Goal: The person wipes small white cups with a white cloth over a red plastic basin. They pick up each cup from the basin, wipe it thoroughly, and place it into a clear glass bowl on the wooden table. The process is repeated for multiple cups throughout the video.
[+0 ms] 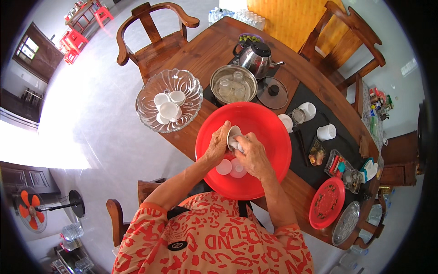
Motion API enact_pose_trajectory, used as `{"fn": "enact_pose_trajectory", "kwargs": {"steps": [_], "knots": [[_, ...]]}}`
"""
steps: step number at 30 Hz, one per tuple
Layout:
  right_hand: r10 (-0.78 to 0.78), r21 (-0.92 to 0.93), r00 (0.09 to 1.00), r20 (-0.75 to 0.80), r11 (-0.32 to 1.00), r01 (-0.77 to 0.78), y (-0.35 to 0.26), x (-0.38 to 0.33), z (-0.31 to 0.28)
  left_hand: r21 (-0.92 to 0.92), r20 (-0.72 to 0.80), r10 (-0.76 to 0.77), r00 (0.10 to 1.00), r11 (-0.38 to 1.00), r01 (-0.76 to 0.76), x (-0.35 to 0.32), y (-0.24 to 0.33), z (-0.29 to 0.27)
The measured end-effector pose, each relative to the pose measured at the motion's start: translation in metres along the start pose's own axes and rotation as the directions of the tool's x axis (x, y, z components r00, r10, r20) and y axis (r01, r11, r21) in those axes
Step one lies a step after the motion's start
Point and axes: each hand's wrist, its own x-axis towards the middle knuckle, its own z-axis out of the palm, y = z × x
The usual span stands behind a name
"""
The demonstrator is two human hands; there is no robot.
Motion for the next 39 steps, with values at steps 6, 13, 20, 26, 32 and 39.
{"fn": "enact_pose_trajectory", "kwargs": {"steps": [6, 13, 20, 26, 32, 39], "knots": [[0.213, 0.653, 0.976, 0.034, 0.735, -0.183, -0.002, 0.017, 0.001, 0.157, -0.015, 0.168, 0.986, 0.974, -0.163, -0.004, -0.001, -0.001], [0.211, 0.296, 0.916, -0.342, 0.949, -0.108, 0.076, 0.054, 0.038, 0.055, -0.110, -0.020, 0.994, 0.998, 0.026, -0.008, -0.001, -0.004], [0.121, -0.380, 0.991, -0.064, 0.915, -0.136, 0.091, 0.044, 0.060, -0.208, -0.128, -0.267, 0.955, 0.949, 0.237, 0.016, -0.020, -0.029], [0.170, 0.511, 0.983, 0.067, 0.841, -0.180, 0.034, 0.027, 0.014, -0.194, -0.152, -0.167, 0.974, 0.971, 0.136, 0.018, -0.031, -0.013], [-0.059, 0.348, 0.991, -0.123, 0.932, 0.099, 0.022, 0.023, 0.027, -0.478, -0.033, -0.086, 0.996, 0.876, 0.060, 0.019, -0.027, -0.003], [-0.092, 0.153, 0.996, -0.003, 0.984, 0.092, 0.039, -0.003, 0.021, -0.279, -0.026, 0.150, 0.988, 0.948, -0.151, 0.019, -0.023, -0.019]]}}
